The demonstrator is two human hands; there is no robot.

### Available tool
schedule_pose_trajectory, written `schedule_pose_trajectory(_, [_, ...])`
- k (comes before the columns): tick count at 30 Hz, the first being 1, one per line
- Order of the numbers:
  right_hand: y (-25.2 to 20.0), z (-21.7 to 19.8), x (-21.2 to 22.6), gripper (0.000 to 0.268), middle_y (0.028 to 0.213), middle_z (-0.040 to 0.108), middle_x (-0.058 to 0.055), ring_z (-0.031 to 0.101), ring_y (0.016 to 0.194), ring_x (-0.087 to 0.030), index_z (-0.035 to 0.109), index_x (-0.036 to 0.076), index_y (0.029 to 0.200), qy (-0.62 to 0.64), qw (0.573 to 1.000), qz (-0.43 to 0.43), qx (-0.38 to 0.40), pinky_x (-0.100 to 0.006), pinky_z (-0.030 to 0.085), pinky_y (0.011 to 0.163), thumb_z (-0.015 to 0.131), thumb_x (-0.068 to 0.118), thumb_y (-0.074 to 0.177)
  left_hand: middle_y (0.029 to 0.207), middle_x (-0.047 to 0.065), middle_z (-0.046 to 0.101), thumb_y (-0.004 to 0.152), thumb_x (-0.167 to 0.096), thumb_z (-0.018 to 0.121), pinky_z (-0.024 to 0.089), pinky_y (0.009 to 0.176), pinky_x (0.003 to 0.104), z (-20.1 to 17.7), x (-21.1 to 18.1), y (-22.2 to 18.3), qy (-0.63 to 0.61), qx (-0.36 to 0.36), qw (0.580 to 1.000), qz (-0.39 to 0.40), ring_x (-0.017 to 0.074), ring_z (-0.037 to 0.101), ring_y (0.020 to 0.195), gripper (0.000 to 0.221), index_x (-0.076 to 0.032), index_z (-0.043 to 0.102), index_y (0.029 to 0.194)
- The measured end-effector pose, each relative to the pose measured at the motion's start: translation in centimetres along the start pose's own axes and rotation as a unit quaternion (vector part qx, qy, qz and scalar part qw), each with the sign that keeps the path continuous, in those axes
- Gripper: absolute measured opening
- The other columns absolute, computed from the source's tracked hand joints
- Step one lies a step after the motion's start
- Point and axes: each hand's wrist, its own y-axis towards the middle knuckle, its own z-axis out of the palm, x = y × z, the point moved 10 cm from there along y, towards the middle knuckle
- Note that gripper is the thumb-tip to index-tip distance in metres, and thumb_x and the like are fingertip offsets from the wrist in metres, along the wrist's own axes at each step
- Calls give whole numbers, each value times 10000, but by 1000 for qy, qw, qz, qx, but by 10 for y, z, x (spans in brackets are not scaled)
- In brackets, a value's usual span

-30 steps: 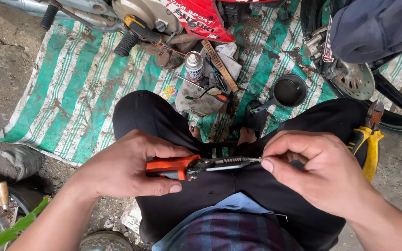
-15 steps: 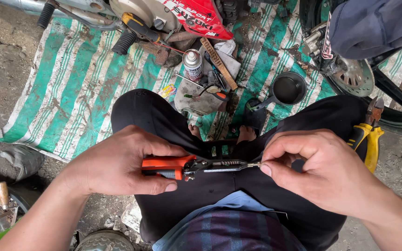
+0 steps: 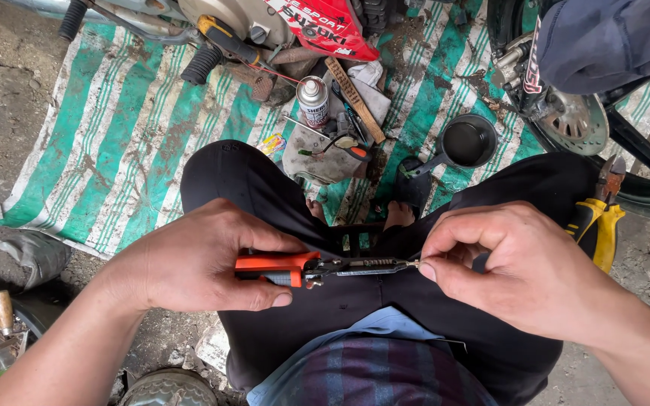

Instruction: Repairing motorcycle electrical wiring by stripping and connecting wires using hand tools

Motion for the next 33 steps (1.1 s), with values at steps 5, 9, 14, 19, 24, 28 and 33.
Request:
schedule_pose_trajectory(5, [-1,0,-1,26,718,898,73,737,540,-87,881,89,772,4,1000,-12,0,-255,559,508,864,108,779,819,-82,948,797,-377,888,609,548,301,-3,-4,-1,4,-3,1000,-1,156,803,542,346,-209,912,1098])
schedule_pose_trajectory(9, [-1,0,-7,32,765,908,55,731,586,-90,884,69,803,26,1000,-16,1,-251,577,558,859,82,788,890,-128,969,795,-408,878,633,612,306,-2,-3,-2,5,12,999,-35,154,827,601,342,-216,911,1076])
schedule_pose_trajectory(14, [-4,-6,-1,31,786,892,63,723,585,-88,865,74,816,14,999,-42,-26,-239,566,570,856,61,789,914,-98,935,717,-276,837,598,571,324,-1,-4,-6,14,13,995,-101,154,764,603,451,-220,900,1160])
schedule_pose_trajectory(19, [-7,-13,7,76,779,867,65,723,571,-86,861,89,842,-6,996,-78,-48,-231,561,567,837,44,786,911,-144,916,709,-254,757,607,635,314,-7,-9,-7,67,65,975,-202,144,751,648,471,-333,901,1150])
schedule_pose_trajectory(24, [-1,-10,-16,288,914,873,-98,801,794,-146,848,-36,1159,152,986,-60,25,-265,637,685,747,23,895,812,-120,885,746,-321,727,595,671,301,-24,-21,1,136,93,964,-209,160,720,630,357,-281,890,1061])
schedule_pose_trajectory(28, [24,5,8,471,1126,947,-106,926,964,-186,799,-7,1304,128,981,-104,99,-313,747,822,840,114,850,704,-42,775,775,-359,750,534,672,341,-28,-33,18,191,131,948,-217,213,609,640,217,-203,832,901])
schedule_pose_trajectory(33, [41,65,34,408,868,848,-86,678,683,-134,837,-72,1091,191,914,-12,357,-280,519,600,884,268,871,829,17,791,742,-478,722,561,752,432,-9,-54,48,259,198,935,-139,284,677,790,390,-173,845,952])
